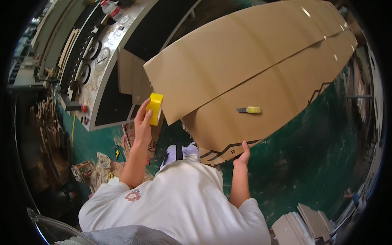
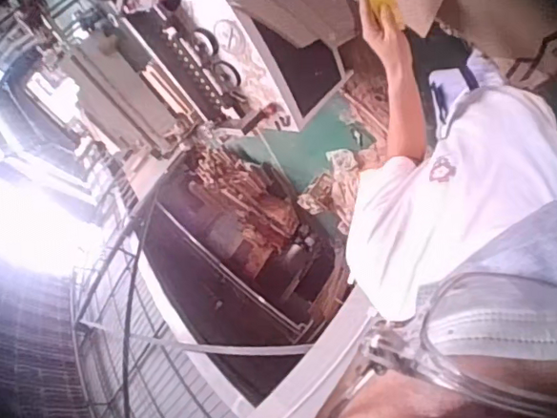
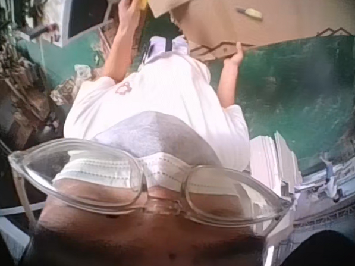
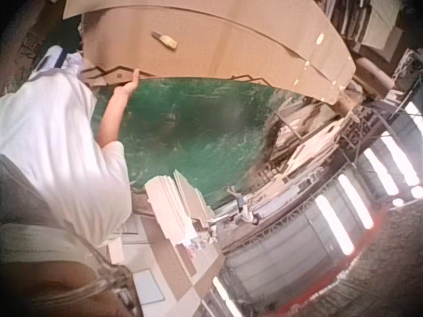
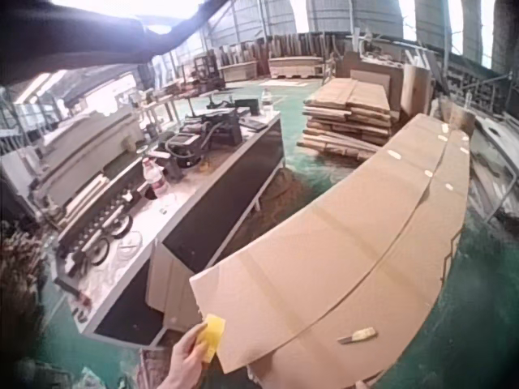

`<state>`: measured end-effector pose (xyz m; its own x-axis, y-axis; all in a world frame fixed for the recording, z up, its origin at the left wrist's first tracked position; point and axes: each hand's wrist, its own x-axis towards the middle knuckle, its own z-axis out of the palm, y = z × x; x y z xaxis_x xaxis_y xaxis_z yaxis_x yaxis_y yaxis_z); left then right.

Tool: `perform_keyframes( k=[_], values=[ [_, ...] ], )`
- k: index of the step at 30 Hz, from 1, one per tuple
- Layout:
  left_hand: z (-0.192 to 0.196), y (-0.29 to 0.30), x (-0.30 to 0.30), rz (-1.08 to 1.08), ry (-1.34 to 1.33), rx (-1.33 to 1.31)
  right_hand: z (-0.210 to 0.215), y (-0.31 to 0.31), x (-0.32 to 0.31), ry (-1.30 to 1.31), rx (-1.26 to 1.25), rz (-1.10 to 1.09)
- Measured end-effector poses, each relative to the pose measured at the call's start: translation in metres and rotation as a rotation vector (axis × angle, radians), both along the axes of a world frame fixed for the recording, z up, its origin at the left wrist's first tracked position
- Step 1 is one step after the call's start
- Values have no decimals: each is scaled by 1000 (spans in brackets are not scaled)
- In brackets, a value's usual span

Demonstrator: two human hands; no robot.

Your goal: The person tapes large flat cardboard boxes in a manufacturing workshop. They apply yellow adhesive tape along the seams of the boxes by hand and cut it using a utility knife.

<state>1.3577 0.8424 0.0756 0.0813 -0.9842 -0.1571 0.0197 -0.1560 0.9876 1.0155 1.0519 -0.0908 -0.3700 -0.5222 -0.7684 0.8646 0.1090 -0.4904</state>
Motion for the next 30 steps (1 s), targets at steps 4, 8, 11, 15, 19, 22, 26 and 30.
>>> perform_keyframes(
  k=[4, 8, 11, 15, 19, 22, 26, 30],
  values=[
    [25, -100, -63, -489, -563, -464, 7, -9, 6, 7, 21, -109],
    [8, -188, -108, -832, -1048, -881, 14, -26, 23, -8, 57, -237],
    [-52, -288, -74, -596, -1128, -644, 26, -27, 24, 44, 101, -344],
    [-135, -368, 10, -690, -796, 150, 24, -26, 20, 10, -21, -245],
    [-109, -362, -36, -905, -714, 343, 26, -14, 24, 109, 6, -317],
    [-129, -375, -23, -681, -929, 101, 24, -25, 23, 37, -66, -305],
    [-104, -359, -20, -686, -955, 40, 21, -38, 15, 75, -21, -270],
    [-85, -341, -29, -681, -906, 72, 31, -20, 20, 74, 16, -316]
  ],
)
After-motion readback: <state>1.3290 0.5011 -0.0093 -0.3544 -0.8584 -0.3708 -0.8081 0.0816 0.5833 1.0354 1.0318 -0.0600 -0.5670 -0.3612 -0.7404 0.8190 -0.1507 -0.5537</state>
